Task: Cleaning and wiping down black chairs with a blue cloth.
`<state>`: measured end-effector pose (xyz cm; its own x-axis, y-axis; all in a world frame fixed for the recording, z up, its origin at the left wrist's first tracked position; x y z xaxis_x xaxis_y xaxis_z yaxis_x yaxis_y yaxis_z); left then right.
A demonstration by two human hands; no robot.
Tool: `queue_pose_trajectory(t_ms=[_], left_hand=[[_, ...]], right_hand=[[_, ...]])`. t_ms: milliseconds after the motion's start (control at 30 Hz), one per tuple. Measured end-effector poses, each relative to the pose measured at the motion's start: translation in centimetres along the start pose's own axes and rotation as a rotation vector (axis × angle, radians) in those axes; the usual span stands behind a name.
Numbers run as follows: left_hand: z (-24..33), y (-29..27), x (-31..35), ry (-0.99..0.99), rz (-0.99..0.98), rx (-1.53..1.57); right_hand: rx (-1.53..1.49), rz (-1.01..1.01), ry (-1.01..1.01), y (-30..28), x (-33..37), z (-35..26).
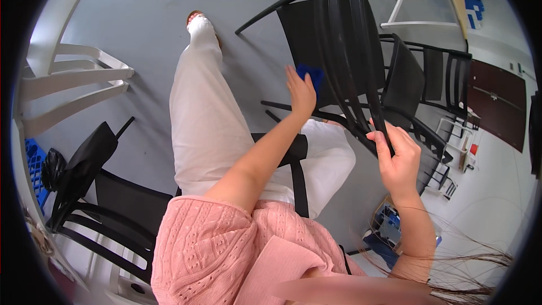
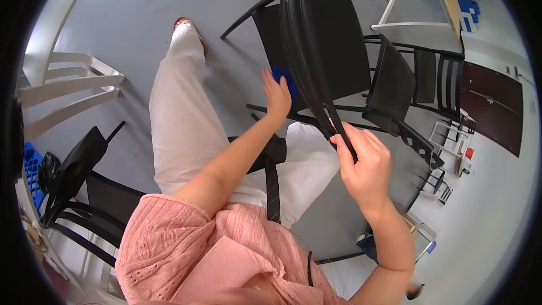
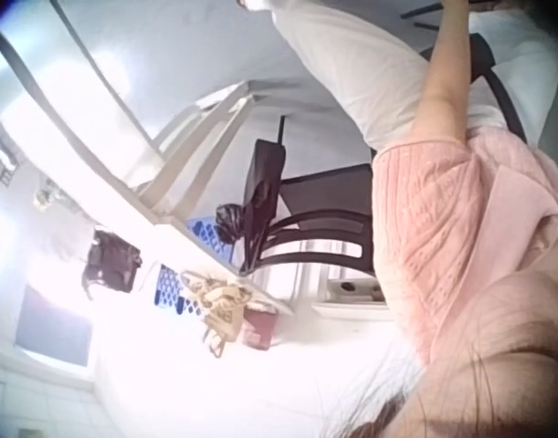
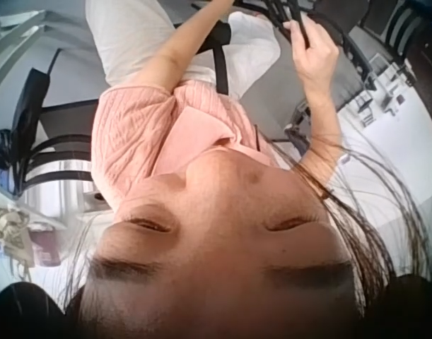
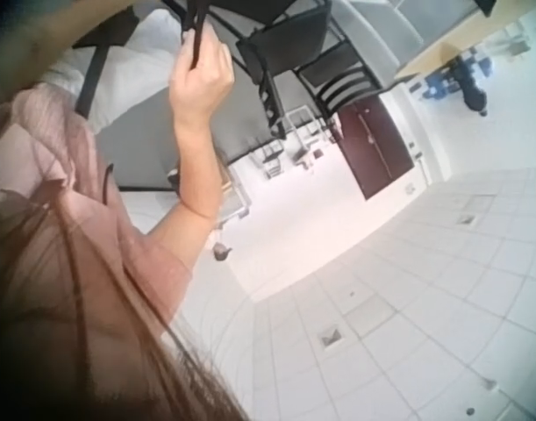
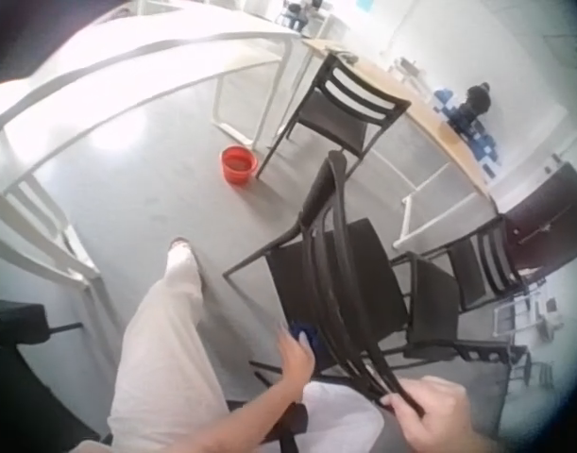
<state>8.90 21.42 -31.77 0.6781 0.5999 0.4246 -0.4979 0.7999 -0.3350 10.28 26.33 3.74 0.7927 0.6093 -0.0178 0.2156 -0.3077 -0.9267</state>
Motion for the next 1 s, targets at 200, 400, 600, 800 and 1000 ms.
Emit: queue_pose_trajectory(t_ms=[200,400,600,800,1000], left_hand=[[6.3,-2.6,-12.4,-0.002,0.132,0.182],[8.9,-2.3,-18.9,-0.002,0.038,0.107],[7.0,-1.8,-15.9,0.089,0.130,0.029],[1.4,-0.7,-3.9,0.142,-0.153,-0.122],[-1.3,0.5,-0.7,-0.007,-0.454,-0.255]], right_hand=[[0.003,-0.031,-0.004,0.1,-0.1,-0.2],[0.011,-0.048,0.028,-0.3,-1.6,0.4],[-0.056,-0.029,0.045,-0.2,-2.1,0.5],[-0.033,0.019,0.117,-0.4,-1.7,1.4],[-0.080,0.035,0.142,-0.1,-0.9,1.4]])
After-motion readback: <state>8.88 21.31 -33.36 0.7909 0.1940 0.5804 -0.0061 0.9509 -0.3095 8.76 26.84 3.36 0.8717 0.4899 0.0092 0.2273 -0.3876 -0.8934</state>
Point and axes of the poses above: each hand's wrist, its own x-axis away from the middle knuckle, its own y-axis out of the palm, z = x × y, the point moved 10 cm from there along -x, towards the middle knuckle, and after that the axes turned 14 degrees about -y, right-handed, at the moved point
